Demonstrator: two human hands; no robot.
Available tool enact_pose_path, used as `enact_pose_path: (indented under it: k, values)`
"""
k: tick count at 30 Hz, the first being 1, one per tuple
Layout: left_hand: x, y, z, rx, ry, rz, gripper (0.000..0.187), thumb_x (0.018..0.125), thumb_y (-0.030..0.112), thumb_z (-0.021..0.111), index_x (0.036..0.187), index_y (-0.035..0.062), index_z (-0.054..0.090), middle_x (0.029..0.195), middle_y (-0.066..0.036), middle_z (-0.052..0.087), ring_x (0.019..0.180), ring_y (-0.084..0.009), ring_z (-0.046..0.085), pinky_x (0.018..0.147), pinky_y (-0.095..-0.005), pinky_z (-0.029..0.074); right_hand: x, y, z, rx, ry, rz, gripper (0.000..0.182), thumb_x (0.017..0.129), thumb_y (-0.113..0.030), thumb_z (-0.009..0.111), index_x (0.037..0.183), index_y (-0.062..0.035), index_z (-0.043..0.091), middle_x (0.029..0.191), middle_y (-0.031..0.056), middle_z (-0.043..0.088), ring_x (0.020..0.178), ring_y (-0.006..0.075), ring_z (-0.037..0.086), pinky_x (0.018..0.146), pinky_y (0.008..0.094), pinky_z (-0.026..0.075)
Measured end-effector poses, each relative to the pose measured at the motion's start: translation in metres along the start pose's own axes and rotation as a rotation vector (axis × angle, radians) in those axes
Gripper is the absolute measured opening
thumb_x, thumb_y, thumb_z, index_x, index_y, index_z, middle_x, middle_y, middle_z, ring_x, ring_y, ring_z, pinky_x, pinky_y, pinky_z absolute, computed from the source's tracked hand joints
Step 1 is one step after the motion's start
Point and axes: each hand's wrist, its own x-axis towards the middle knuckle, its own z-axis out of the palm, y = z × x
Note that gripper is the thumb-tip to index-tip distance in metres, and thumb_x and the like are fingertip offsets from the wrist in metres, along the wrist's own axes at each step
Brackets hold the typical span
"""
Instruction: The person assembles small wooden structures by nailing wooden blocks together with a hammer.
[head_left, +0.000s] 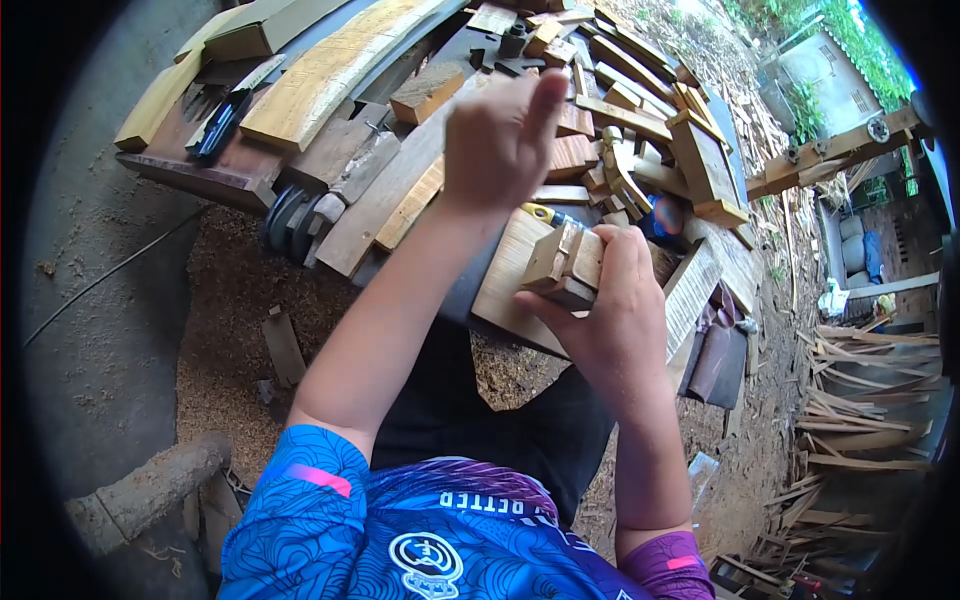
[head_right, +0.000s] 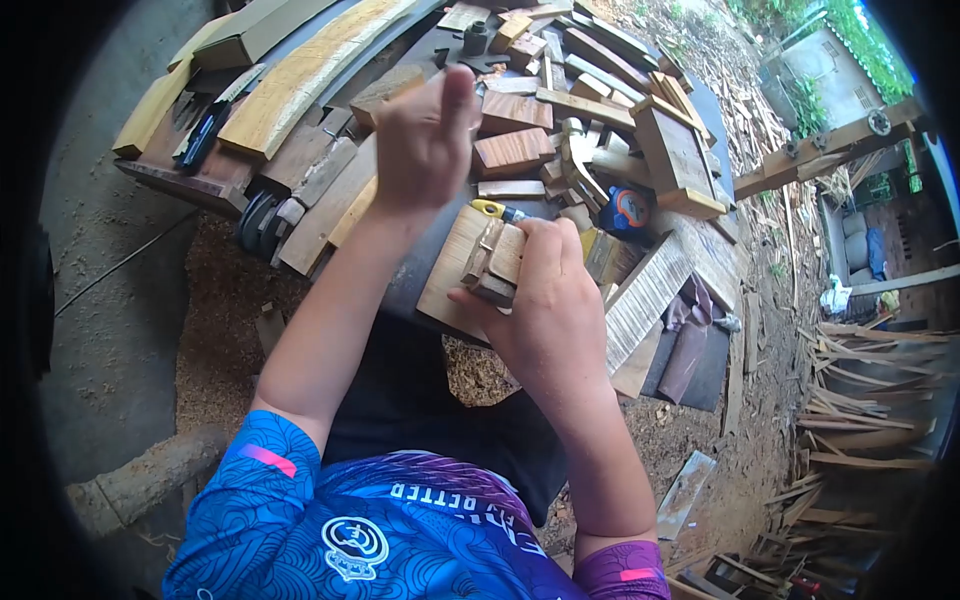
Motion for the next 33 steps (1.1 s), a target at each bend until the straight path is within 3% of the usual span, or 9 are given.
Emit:
enact_pose_path:
  k: [2, 4, 6, 7, 8, 10, 17, 29, 33]
  values:
    - [-0.012, 0.004, -0.004, -0.206, -0.243, -0.047, 0.066, 0.11, 0.053, 0.038, 0.079, 0.0023, 0.067, 0.078, -0.012, 0.063, 0.076, -0.0197, 0.064, 0.071, -0.0343, 0.05, 0.004, -0.001, -0.001, 0.0, 0.002, -0.006, 0.069, 0.072, -0.026, 0.091, 0.12, 0.0023, 0.05, 0.106, 0.0202, 0.055, 0.09, 0.0423, 0.063, 0.074, 0.0482, 0.052]
    - [-0.028, 0.004, -0.009, -0.519, -0.463, -0.212, 0.057, 0.11, 0.047, 0.046, 0.091, -0.0003, 0.072, 0.094, -0.011, 0.069, 0.09, -0.0175, 0.066, 0.085, -0.0329, 0.051, 0.003, -0.004, 0.0, 0.044, 0.005, 0.079, 0.074, 0.067, -0.031, 0.096, 0.119, -0.0005, 0.051, 0.105, 0.0189, 0.059, 0.093, 0.0396, 0.064, 0.078, 0.0467, 0.052]
    - [-0.037, 0.012, -0.038, -0.674, -0.862, -0.462, 0.046, 0.107, 0.04, 0.055, 0.112, -0.0028, 0.072, 0.109, -0.008, 0.071, 0.103, -0.0161, 0.064, 0.096, -0.0326, 0.049, 0.002, -0.002, -0.003, 0.049, 0.007, 0.082, 0.073, 0.067, -0.028, 0.096, 0.119, -0.001, 0.051, 0.104, 0.0184, 0.059, 0.092, 0.0394, 0.064, 0.078, 0.0467, 0.052]
    - [-0.039, 0.023, -0.052, -0.828, -0.942, -0.647, 0.045, 0.101, 0.033, 0.068, 0.13, -0.0011, 0.066, 0.125, -0.009, 0.068, 0.115, -0.0174, 0.063, 0.104, -0.0338, 0.047, 0.002, -0.001, -0.003, 0.055, 0.009, 0.078, 0.072, 0.067, -0.025, 0.096, 0.119, -0.0015, 0.051, 0.104, 0.018, 0.059, 0.092, 0.0392, 0.064, 0.077, 0.0467, 0.053]
    - [-0.046, 0.018, -0.056, -0.755, -0.933, -0.44, 0.058, 0.088, 0.018, 0.082, 0.139, 0.0, 0.06, 0.134, -0.01, 0.064, 0.126, -0.0194, 0.059, 0.113, -0.0355, 0.043, 0.001, 0.0, -0.004, 0.048, 0.005, 0.086, 0.072, 0.067, -0.025, 0.096, 0.119, -0.0015, 0.051, 0.104, 0.018, 0.059, 0.092, 0.0392, 0.064, 0.077, 0.0467, 0.053]
    - [-0.052, 0.019, -0.061, -0.774, -0.909, -0.482, 0.07, 0.077, 0.007, 0.089, 0.141, 0.0007, 0.059, 0.144, -0.011, 0.058, 0.136, -0.0208, 0.054, 0.119, -0.0368, 0.038, 0.001, 0.003, -0.004, 0.06, 0.005, 0.057, 0.07, 0.067, -0.019, 0.095, 0.119, -0.0016, 0.051, 0.103, 0.0173, 0.059, 0.092, 0.0389, 0.065, 0.077, 0.0464, 0.053]
    - [-0.048, 0.024, -0.071, -0.602, -0.876, -0.436, 0.068, 0.075, 0.001, 0.088, 0.137, -0.0019, 0.062, 0.13, -0.012, 0.07, 0.122, -0.0198, 0.065, 0.112, -0.0357, 0.047, 0.004, -0.004, -0.002, 0.01, -0.041, 0.08, 0.07, 0.066, -0.016, 0.095, 0.119, -0.0017, 0.051, 0.104, 0.0164, 0.058, 0.091, 0.0384, 0.065, 0.076, 0.0453, 0.053]
    - [-0.063, 0.024, -0.071, -0.558, -0.814, -0.478, 0.067, 0.074, -0.008, 0.084, 0.138, -0.0026, 0.062, 0.129, -0.01, 0.071, 0.12, -0.0138, 0.063, 0.108, -0.0313, 0.049, 0.006, -0.005, -0.005, 0.01, -0.08, 0.04, 0.061, 0.071, -0.012, 0.086, 0.119, -0.0012, 0.051, 0.106, 0.0191, 0.054, 0.091, 0.0425, 0.063, 0.074, 0.0495, 0.052]
    - [-0.068, 0.024, -0.067, -0.629, -0.752, -0.491, 0.067, 0.075, -0.008, 0.083, 0.138, -0.0019, 0.062, 0.128, -0.01, 0.071, 0.122, -0.0138, 0.062, 0.108, -0.0315, 0.049, 0.006, -0.008, -0.004, 0.018, -0.072, 0.099, 0.067, 0.067, -0.016, 0.093, 0.116, -0.0005, 0.051, 0.104, 0.0165, 0.054, 0.094, 0.0386, 0.06, 0.079, 0.0449, 0.05]
